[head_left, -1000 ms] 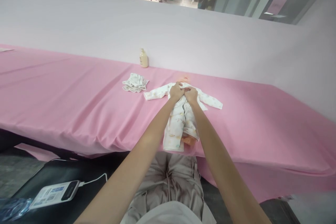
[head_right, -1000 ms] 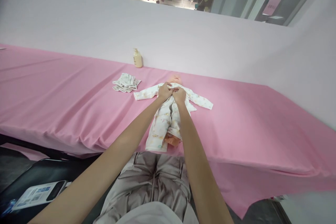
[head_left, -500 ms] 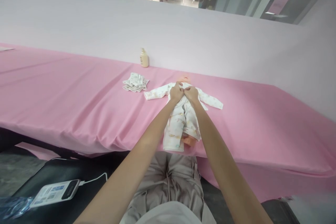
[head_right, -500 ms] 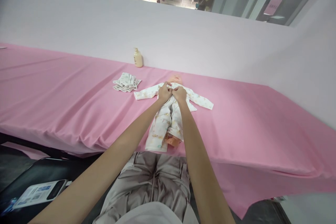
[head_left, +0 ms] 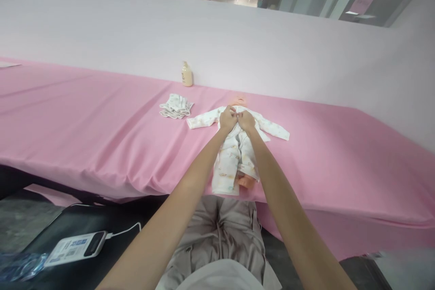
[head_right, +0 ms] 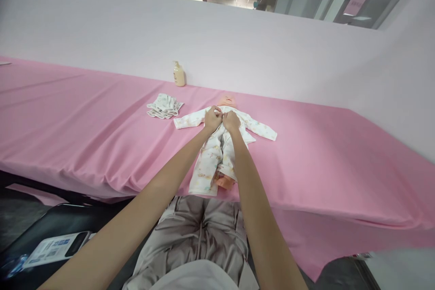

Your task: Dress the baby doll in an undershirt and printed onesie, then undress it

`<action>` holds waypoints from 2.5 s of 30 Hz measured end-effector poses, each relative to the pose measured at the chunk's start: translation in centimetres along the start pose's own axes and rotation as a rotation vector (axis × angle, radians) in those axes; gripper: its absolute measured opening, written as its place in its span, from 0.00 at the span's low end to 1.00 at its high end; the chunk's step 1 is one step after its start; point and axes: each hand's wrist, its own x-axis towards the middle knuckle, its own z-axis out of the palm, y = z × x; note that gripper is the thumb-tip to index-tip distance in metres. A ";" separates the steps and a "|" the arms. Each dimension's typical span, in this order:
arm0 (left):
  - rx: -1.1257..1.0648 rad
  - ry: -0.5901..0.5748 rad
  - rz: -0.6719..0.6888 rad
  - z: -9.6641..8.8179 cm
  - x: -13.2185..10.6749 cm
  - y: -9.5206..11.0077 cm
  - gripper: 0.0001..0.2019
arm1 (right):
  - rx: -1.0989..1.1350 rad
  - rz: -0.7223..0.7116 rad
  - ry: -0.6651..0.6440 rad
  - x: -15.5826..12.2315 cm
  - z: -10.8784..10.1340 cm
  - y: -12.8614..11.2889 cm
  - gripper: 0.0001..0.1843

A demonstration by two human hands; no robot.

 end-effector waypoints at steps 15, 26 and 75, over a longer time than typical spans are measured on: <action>-0.053 0.010 0.080 -0.7 -1.6 0.0 0.04 | 0.447 0.021 0.305 -0.8 0.5 1.2 0.11; 0.067 -0.064 0.233 -3.3 -5.2 -0.3 0.14 | 0.084 -0.289 0.327 -4.6 0.7 1.7 0.17; -0.185 -0.074 0.011 -3.3 -5.4 2.0 0.09 | 0.797 -0.012 -0.072 -6.9 -2.0 1.4 0.07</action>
